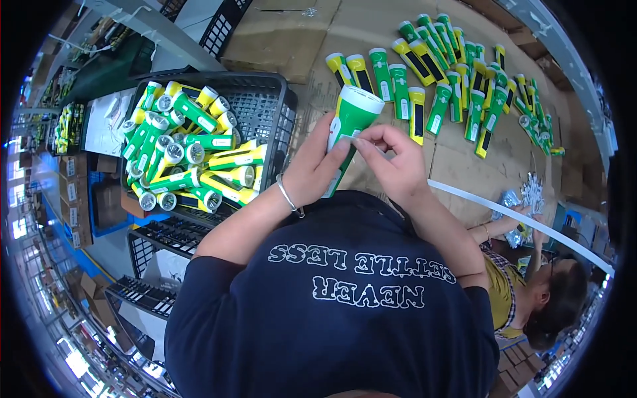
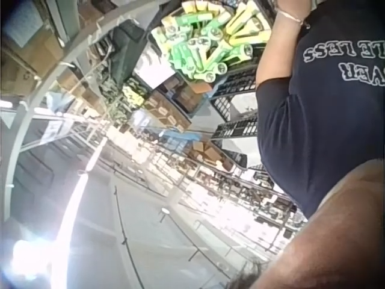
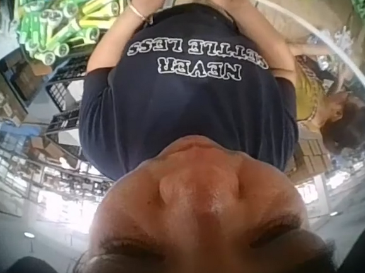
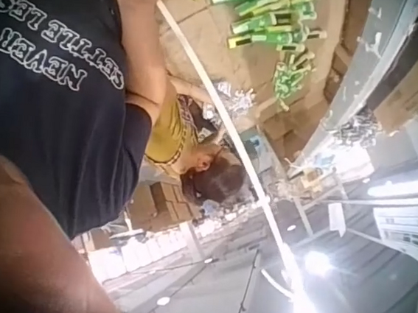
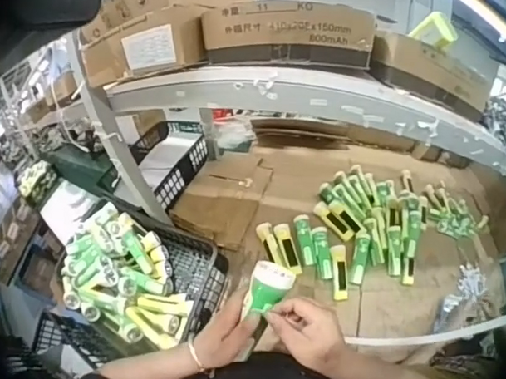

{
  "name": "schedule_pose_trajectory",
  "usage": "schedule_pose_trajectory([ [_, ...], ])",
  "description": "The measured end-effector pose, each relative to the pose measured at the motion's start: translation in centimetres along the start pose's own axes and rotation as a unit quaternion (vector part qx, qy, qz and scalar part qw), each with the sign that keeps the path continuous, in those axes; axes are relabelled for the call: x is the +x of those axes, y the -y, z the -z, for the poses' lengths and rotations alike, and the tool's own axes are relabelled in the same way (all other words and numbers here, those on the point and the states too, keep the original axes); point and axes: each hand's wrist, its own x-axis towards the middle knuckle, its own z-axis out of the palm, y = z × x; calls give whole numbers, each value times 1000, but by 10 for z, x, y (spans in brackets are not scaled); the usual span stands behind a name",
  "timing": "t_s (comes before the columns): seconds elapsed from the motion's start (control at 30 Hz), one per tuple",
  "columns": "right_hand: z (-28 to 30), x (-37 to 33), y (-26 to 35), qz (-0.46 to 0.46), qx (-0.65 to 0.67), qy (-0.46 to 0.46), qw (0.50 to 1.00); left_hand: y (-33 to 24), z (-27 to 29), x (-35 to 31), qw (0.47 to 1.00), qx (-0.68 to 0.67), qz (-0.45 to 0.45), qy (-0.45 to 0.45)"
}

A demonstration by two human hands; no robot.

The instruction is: Applying small white adhesive labels to the green bodies of plastic flashlights on an industrial assembly line.

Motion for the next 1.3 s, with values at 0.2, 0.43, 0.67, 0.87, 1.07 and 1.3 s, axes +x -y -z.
schedule_pose_trajectory([
  [0.2, 2, 1, 5, 26, -98, -7, 995, -3, 1, 4, 997, 63, -4, -40],
  [0.43, 31, 2, 21, 76, -281, -21, 956, 11, 16, 6, 998, -22, 36, -41],
  [0.67, 33, 1, 22, 57, -205, -10, 977, 4, 6, 12, 982, -147, 113, -40],
  [0.87, 27, -3, 13, 199, -316, -17, 928, 19, 6, 22, 958, -226, 177, -17],
  [1.07, 18, -22, -9, 272, -275, 2, 922, 125, 17, 57, 924, -255, 244, -148],
  [1.3, 26, -75, -154, -128, -107, 4, 986, 284, -6, 133, 896, -158, 273, -312],
])
